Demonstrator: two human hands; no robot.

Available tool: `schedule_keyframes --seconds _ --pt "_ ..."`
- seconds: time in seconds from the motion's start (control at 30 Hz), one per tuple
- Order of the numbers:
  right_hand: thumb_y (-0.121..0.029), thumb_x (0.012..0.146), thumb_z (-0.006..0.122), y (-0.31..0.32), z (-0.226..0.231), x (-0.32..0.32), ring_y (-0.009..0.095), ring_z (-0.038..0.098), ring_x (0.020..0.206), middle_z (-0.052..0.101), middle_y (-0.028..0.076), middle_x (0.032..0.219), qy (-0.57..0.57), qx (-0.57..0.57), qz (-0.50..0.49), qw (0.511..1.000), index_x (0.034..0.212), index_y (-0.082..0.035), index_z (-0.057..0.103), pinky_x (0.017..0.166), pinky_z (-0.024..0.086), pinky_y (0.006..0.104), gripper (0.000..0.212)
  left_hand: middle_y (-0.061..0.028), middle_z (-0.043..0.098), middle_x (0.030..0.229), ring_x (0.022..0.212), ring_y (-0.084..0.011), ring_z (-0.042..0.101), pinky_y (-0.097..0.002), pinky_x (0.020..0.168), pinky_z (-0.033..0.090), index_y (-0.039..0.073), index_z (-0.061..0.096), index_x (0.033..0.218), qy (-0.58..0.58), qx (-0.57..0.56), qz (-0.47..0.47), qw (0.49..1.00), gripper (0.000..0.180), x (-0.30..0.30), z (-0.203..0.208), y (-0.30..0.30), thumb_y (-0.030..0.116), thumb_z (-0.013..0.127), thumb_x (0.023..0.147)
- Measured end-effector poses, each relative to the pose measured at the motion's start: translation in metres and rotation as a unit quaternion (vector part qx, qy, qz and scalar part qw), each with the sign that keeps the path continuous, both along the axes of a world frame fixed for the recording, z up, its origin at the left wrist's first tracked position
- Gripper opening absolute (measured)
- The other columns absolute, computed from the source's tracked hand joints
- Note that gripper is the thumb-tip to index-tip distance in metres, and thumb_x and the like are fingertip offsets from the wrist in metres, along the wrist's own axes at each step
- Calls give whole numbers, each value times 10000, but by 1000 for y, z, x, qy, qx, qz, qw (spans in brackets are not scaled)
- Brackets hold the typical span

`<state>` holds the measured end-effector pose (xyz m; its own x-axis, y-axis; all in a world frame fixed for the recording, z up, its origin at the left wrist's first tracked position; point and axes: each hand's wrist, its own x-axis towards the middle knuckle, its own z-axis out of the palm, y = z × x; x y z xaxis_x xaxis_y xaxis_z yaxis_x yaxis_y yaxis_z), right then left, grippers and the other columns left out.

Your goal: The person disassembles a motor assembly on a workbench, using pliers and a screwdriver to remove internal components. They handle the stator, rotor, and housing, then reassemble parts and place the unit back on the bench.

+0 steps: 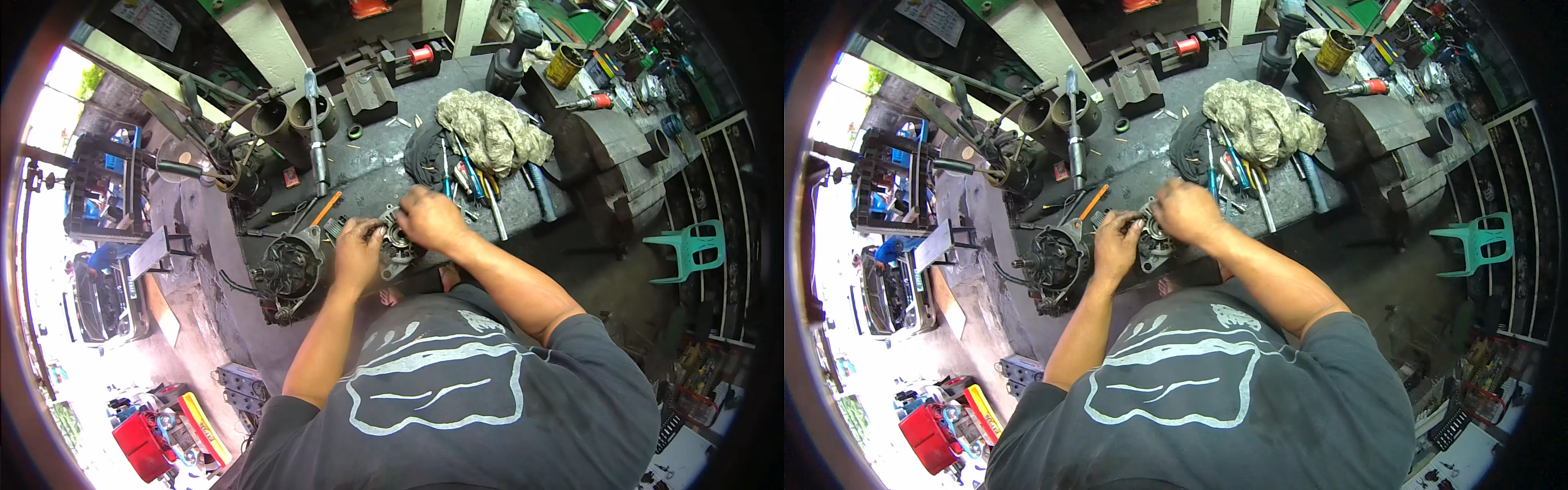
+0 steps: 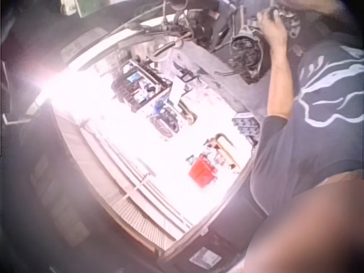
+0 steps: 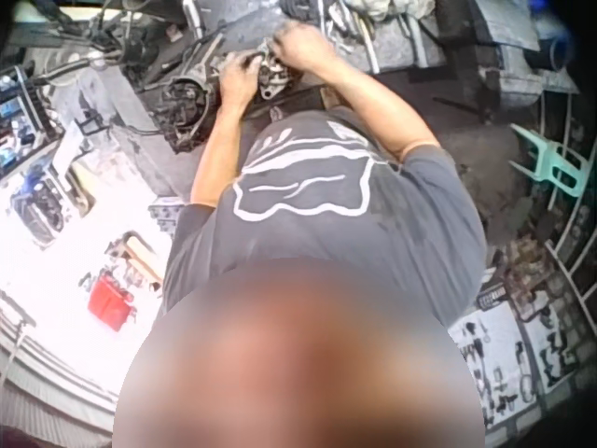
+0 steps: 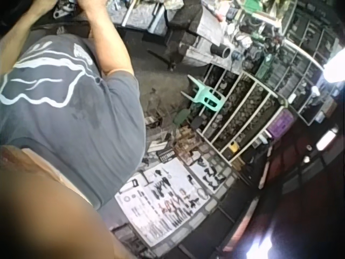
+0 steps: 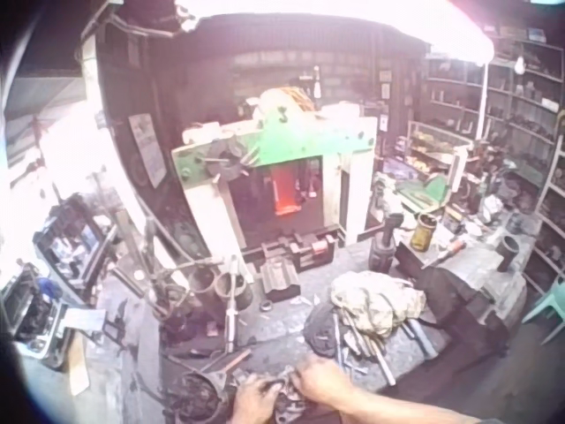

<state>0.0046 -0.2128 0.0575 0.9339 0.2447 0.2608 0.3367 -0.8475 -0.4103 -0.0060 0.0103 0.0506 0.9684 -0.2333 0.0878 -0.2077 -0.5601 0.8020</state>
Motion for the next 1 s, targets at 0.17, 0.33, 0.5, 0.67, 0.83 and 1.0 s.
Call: schedule_keyframes --seconds 0.17,0.33,0.5,0.67,0.83,1.0 --pt "-166 989 686 -112 -40 1 455 766 1001 782 269 1035 217 -102 -111 964 1036 -14 791 927 600 576 190 -157 769 1055 1004 -355 760 -441 905 595 20 840 1138 36 81 -16 996 241 20 12 -5 189 836 966" --pt "-113 941 691 -121 -73 6 424 812 949 812 226 1012 175 -157 -78 969 987 -30 817 840 653 534 158 -147 768 1076 1049 -358 758 -453 934 589 37 846 1145 -50 184 -36 981 256 28 17 -19 203 839 950" --pt "-151 996 715 -90 -68 30 271 862 964 874 97 1049 201 -279 -85 935 1070 -139 887 783 688 419 188 -145 758 1087 1064 -372 746 -469 942 582 53 846 1139 -29 165 -23 986 249 23 28 -21 213 837 949" --pt "-140 991 722 -85 -69 37 279 859 981 870 98 1063 197 -268 -53 942 1045 -133 886 785 686 423 173 -148 740 1067 1066 -379 731 -495 942 570 54 843 1145 -36 242 -15 970 238 21 33 -26 219 812 975" --pt "-150 924 747 -99 -61 41 318 856 949 861 141 1018 162 -251 -18 954 997 -95 871 791 684 447 154 -138 728 1062 1104 -369 721 -488 973 563 75 844 1136 -98 299 -57 947 207 21 31 -27 217 789 996" --pt "-238 883 779 -143 -19 68 374 832 996 844 202 1052 240 -286 111 921 1051 -43 846 897 667 481 266 -117 734 1064 1104 -357 726 -482 975 570 85 843 1135 -82 267 -48 959 195 22 31 -23 214 779 1004"
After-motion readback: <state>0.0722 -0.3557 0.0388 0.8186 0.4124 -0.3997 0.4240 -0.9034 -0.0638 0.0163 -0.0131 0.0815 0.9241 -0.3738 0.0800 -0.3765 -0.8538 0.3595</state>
